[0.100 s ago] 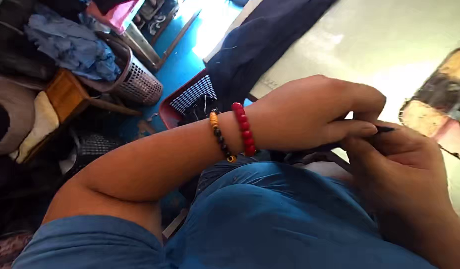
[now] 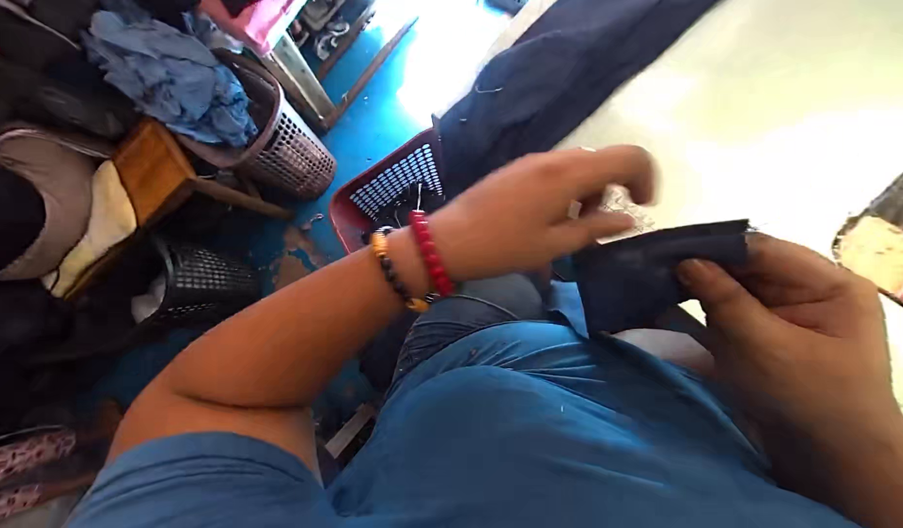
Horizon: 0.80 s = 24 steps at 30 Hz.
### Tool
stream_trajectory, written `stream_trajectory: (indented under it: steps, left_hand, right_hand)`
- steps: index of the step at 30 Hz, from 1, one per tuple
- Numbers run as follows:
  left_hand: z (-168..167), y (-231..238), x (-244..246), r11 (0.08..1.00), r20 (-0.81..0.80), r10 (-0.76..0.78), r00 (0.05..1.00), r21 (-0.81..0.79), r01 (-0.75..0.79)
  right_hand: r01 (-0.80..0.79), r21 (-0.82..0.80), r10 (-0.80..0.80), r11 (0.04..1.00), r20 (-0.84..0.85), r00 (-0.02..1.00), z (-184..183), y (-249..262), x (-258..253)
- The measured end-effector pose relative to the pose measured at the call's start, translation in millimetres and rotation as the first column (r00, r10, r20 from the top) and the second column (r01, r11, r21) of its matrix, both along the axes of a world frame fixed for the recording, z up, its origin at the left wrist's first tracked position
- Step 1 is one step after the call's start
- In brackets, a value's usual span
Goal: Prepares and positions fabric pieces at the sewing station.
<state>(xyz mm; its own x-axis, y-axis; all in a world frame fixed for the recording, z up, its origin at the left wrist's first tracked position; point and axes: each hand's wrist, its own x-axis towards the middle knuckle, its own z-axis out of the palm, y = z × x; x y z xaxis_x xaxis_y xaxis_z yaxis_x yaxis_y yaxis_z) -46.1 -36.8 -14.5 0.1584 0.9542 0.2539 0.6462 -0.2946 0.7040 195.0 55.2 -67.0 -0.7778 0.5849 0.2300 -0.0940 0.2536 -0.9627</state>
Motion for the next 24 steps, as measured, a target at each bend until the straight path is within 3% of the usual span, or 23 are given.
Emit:
stream_trajectory:
  steps: [3, 5, 7, 9, 12, 15, 18, 22, 24]
  left_hand:
    - [-35, -53, -62, 0.910, -0.256, 0.353, 0.900, -0.130, -0.394]
    - [-80, -96, -94, 0.713, -0.358, 0.480, 0.801, -0.372, -0.594]
    - [-129, -134, -101, 0.508, -0.362, 0.504, 0.784, -0.610, -0.608]
    - [-173, -163, -88, 0.394, -0.366, 0.467, 0.805, -0.729, -0.560]
    - [-224, -186, -60, 0.347, -0.437, 0.396, 0.807, -0.743, -0.572]
    - [-247, -184, -45, 0.254, -0.493, 0.379, 0.783, -0.759, -0.600]
    - [-248, -183, -34, 0.179, -0.545, 0.350, 0.762, -0.759, -0.626]
    - [-238, -181, -37, 0.236, -0.547, 0.322, 0.773, -0.744, -0.625]
    - [-233, -180, -40, 0.211, -0.542, 0.358, 0.760, -0.746, -0.631]
  right_hand:
    - [0.043, 0.086, -0.043, 0.995, -0.002, 0.999, -13, 9, 6]
    - [0.085, 0.074, -0.086, 0.994, 0.002, 0.996, -25, 14, 12]
    - [0.122, 0.030, -0.123, 0.992, 0.018, 0.992, -32, 16, 18]
    - [0.137, -0.007, -0.137, 0.991, 0.028, 0.990, -36, 18, 22]
    - [0.150, -0.070, -0.149, 0.986, 0.018, 0.989, -34, 16, 21]
    - [0.157, -0.115, -0.155, 0.981, 0.031, 0.987, -32, 12, 19]
    - [0.190, -0.115, -0.183, 0.975, 0.074, 0.980, -32, 9, 15]
    - [0.281, -0.140, -0.256, 0.949, 0.171, 0.951, -25, 7, 10]
    - [0.291, -0.199, -0.260, 0.936, 0.168, 0.951, -25, 10, 10]
